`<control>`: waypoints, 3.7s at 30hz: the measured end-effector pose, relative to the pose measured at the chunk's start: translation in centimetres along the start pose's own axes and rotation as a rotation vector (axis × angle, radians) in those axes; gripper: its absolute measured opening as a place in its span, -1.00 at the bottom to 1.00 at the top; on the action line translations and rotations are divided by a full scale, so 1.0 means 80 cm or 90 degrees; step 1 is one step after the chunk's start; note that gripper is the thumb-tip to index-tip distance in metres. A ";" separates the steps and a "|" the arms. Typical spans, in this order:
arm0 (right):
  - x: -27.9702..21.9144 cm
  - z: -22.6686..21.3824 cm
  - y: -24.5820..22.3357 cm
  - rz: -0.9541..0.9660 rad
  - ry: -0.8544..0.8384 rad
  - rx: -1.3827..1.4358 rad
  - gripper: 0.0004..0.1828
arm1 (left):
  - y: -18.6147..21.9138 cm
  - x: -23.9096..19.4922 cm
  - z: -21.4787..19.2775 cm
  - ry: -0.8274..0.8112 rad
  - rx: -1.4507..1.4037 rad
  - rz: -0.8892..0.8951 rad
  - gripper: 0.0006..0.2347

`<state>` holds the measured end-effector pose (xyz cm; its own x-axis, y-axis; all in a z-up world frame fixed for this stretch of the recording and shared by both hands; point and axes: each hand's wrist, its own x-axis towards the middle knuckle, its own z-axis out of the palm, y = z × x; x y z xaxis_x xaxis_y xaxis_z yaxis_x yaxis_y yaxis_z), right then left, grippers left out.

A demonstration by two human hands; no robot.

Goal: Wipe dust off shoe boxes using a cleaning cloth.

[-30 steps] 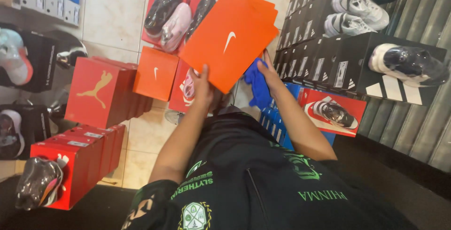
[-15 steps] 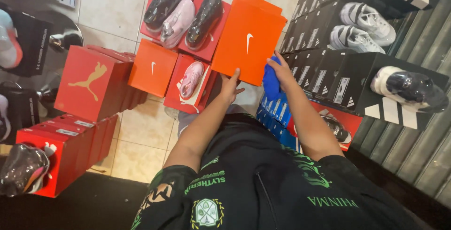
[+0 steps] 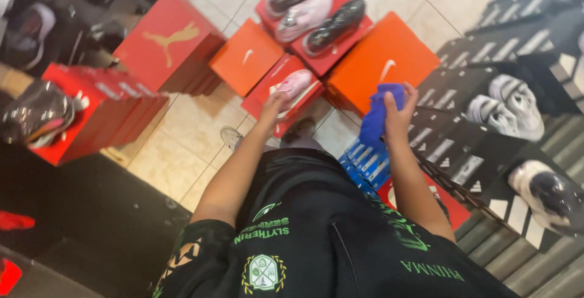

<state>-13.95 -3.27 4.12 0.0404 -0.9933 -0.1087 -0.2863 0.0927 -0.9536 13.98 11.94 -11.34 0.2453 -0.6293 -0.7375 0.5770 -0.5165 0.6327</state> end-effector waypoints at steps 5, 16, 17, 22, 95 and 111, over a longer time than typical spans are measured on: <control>-0.026 0.118 -0.002 0.040 -0.139 0.051 -0.37 | -0.013 -0.038 -0.143 0.139 -0.101 -0.014 -0.63; -0.082 0.351 0.091 0.182 -0.495 -0.419 -0.32 | -0.182 0.061 -0.390 0.171 -0.107 -0.176 -0.60; -0.068 0.380 0.100 0.186 -0.546 -0.445 -0.25 | -0.218 0.101 -0.411 0.193 -0.066 -0.165 -0.62; 0.024 0.460 0.185 0.187 -0.619 -0.508 -0.17 | -0.181 0.155 -0.368 0.221 -0.093 -0.073 -0.72; -0.009 0.758 -0.079 0.151 -0.584 -0.422 -0.52 | 0.148 0.130 -0.573 0.386 0.088 0.219 -0.57; -0.071 0.802 -0.039 -0.487 -0.531 -0.500 -0.16 | 0.149 0.127 -0.572 0.392 0.146 0.182 -0.41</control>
<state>48.10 6.56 -10.26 0.9084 -0.4167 -0.0346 -0.3819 -0.7932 -0.4742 59.00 25.95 -22.07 0.7961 -0.3512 -0.4928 0.2635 -0.5319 0.8047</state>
